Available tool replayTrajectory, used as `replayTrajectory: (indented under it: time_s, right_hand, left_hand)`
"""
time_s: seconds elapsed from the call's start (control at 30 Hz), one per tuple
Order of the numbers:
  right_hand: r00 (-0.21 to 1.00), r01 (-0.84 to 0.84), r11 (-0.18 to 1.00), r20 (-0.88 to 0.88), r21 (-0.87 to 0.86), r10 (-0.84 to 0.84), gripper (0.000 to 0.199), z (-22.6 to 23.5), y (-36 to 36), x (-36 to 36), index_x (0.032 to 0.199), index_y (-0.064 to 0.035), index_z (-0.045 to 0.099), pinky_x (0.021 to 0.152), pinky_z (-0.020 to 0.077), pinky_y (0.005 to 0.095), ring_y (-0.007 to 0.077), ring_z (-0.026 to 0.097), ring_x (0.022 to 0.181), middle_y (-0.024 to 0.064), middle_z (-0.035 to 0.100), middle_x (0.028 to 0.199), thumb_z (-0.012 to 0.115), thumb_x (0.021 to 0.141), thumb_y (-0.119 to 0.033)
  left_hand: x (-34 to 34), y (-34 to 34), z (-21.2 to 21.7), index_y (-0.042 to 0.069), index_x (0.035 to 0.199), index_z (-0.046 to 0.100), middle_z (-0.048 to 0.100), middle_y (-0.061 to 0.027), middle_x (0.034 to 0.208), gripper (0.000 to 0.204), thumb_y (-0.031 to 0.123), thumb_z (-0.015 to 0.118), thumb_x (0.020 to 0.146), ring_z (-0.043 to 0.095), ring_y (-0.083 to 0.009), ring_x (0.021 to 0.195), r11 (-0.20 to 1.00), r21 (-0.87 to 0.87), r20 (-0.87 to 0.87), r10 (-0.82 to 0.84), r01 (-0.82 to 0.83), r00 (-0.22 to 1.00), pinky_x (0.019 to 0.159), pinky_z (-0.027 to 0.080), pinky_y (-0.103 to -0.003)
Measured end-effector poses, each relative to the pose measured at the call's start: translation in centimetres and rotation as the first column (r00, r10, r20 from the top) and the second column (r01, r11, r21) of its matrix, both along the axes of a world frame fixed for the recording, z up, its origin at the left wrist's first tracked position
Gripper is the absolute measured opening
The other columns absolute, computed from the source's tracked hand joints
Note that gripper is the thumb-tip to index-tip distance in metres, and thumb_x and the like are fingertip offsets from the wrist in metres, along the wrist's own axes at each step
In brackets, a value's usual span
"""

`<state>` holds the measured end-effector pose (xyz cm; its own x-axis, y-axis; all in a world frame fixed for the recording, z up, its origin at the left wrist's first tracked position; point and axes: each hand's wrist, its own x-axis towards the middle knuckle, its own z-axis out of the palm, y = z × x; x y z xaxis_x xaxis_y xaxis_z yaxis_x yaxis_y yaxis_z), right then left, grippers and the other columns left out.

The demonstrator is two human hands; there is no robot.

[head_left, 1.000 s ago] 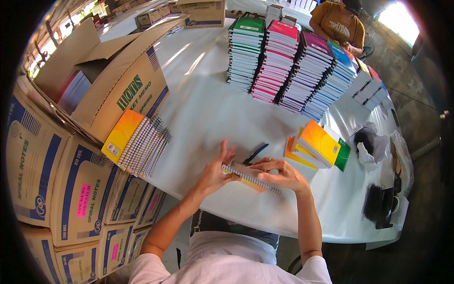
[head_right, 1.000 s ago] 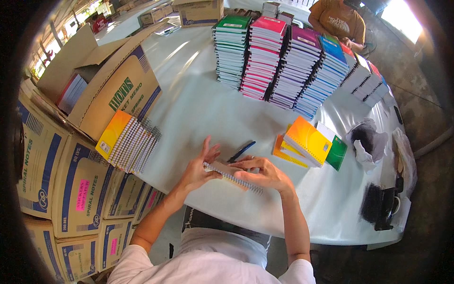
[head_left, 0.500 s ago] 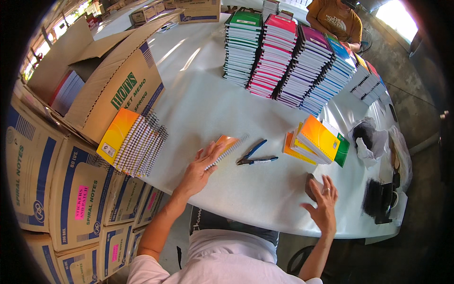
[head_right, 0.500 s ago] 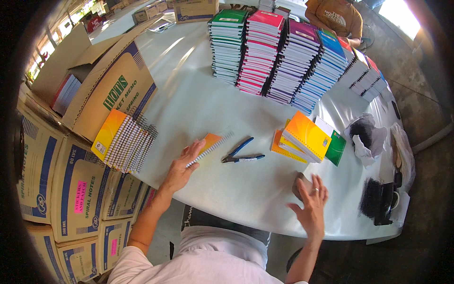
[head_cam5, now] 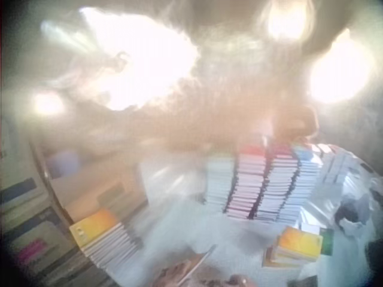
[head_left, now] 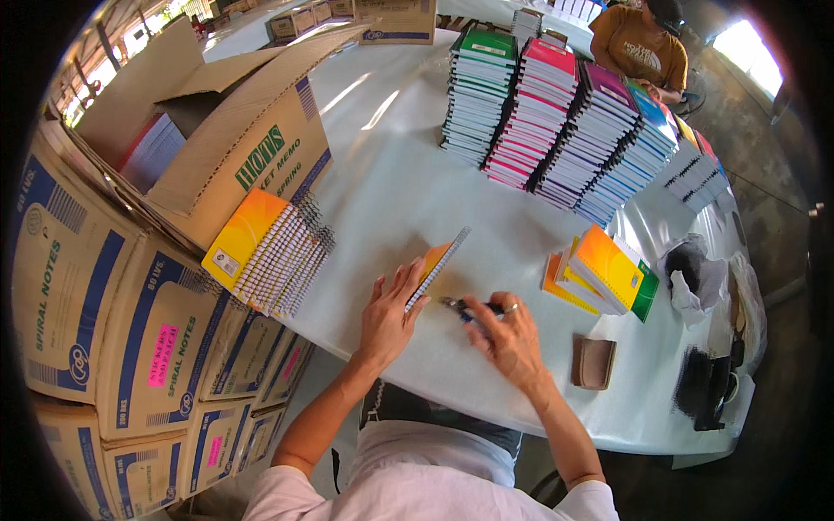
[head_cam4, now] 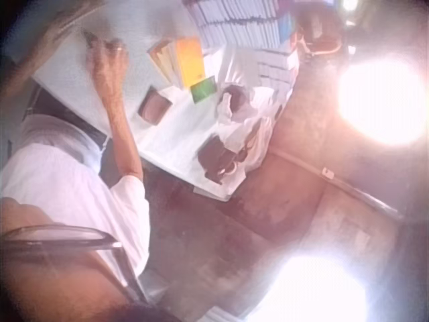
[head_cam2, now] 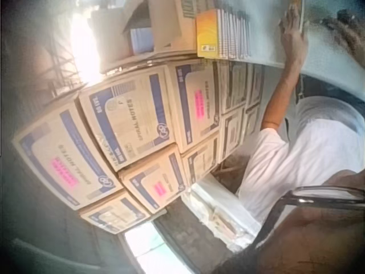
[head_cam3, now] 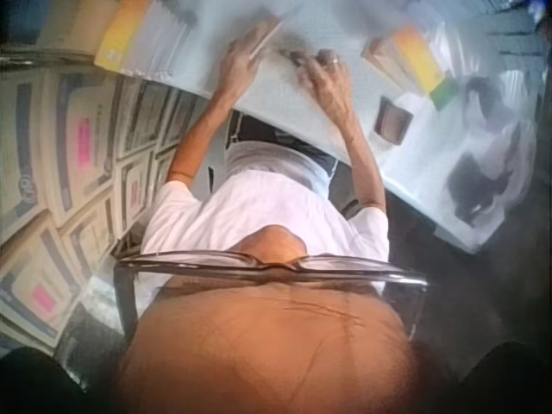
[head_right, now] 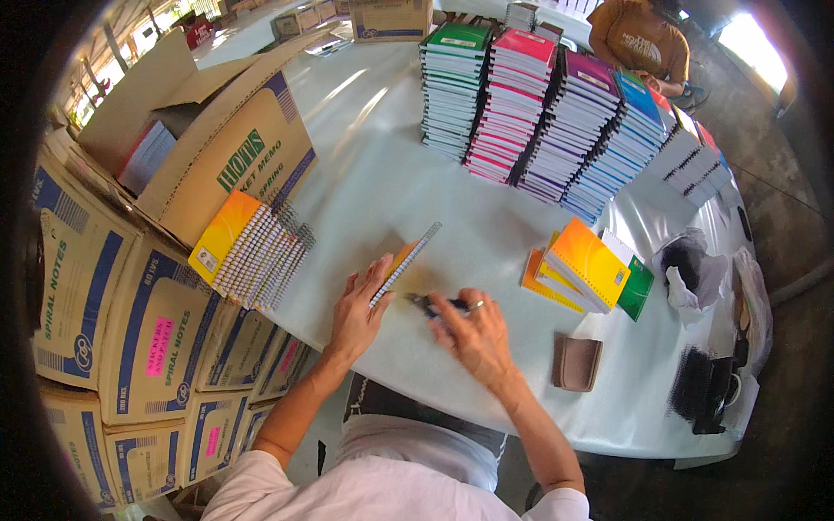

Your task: The person uses a pair of snips to cut the ends of spiral notebook coils, then stacks the finished notebooks on top of a cardboard box.

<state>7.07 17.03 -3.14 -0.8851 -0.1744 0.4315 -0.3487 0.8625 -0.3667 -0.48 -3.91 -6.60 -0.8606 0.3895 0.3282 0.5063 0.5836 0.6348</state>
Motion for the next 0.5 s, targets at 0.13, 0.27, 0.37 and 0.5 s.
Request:
replayTrajectory:
  time_s: [0.13, 0.27, 0.37, 0.5]
  right_hand:
    - [0.998, -0.02, 1.0, -0.058, -0.01, 0.019, 0.043, 2.1, -3.3, 1.1, 0.123, -0.0148, 0.065, 0.077, 0.0464, 0.0407, 0.0295, 0.054, 0.09, 0.0141, 0.053, 0.104, 0.074, 0.081, -0.023]
    - [0.989, -0.018, 0.998, -0.147, 0.057, 0.026, 0.047, 2.3, -3.1, 0.7, 0.124, -0.0165, 0.065, 0.073, 0.0445, 0.0387, 0.027, 0.053, 0.087, 0.0125, 0.052, 0.102, 0.076, 0.08, -0.025]
    - [0.988, -0.017, 0.994, -0.149, 0.106, 0.033, 0.048, 2.3, -3.2, 0.6, 0.125, -0.0167, 0.065, 0.072, 0.044, 0.0385, 0.0267, 0.053, 0.087, 0.0124, 0.052, 0.102, 0.076, 0.079, -0.026]
    - [0.98, -0.001, 0.994, -0.196, 0.109, 0.023, 0.048, 2.7, -2.9, 0.7, 0.124, -0.0173, 0.065, 0.071, 0.0435, 0.0371, 0.0258, 0.053, 0.087, 0.0118, 0.051, 0.102, 0.077, 0.078, -0.027]
  left_hand:
    - [0.1, 0.6, 0.8, 0.01, 0.149, 0.036, 0.056, -0.0189, 0.134, 0.067, 0.009, 0.064, 0.088, 0.051, -0.0351, 0.128, 0.999, -0.042, -0.082, 0.024, -0.027, 0.996, 0.109, 0.035, -0.051]
    - [0.3, 0.8, 1.8, 0.008, 0.147, 0.038, 0.057, -0.0181, 0.134, 0.073, -0.008, 0.062, 0.08, 0.051, -0.0332, 0.129, 0.998, -0.032, -0.102, 0.048, -0.052, 0.994, 0.11, 0.034, -0.052]
    - [0.3, 0.8, 2.1, 0.007, 0.147, 0.037, 0.057, -0.0178, 0.134, 0.076, -0.015, 0.058, 0.077, 0.05, -0.0324, 0.13, 0.997, -0.039, -0.127, 0.056, -0.061, 0.99, 0.111, 0.033, -0.052]
    - [0.4, 0.7, 2.9, 0.007, 0.148, 0.036, 0.057, -0.0204, 0.133, 0.08, -0.016, 0.058, 0.074, 0.05, -0.0335, 0.131, 0.995, -0.073, -0.125, 0.052, -0.061, 0.991, 0.112, 0.031, -0.052]
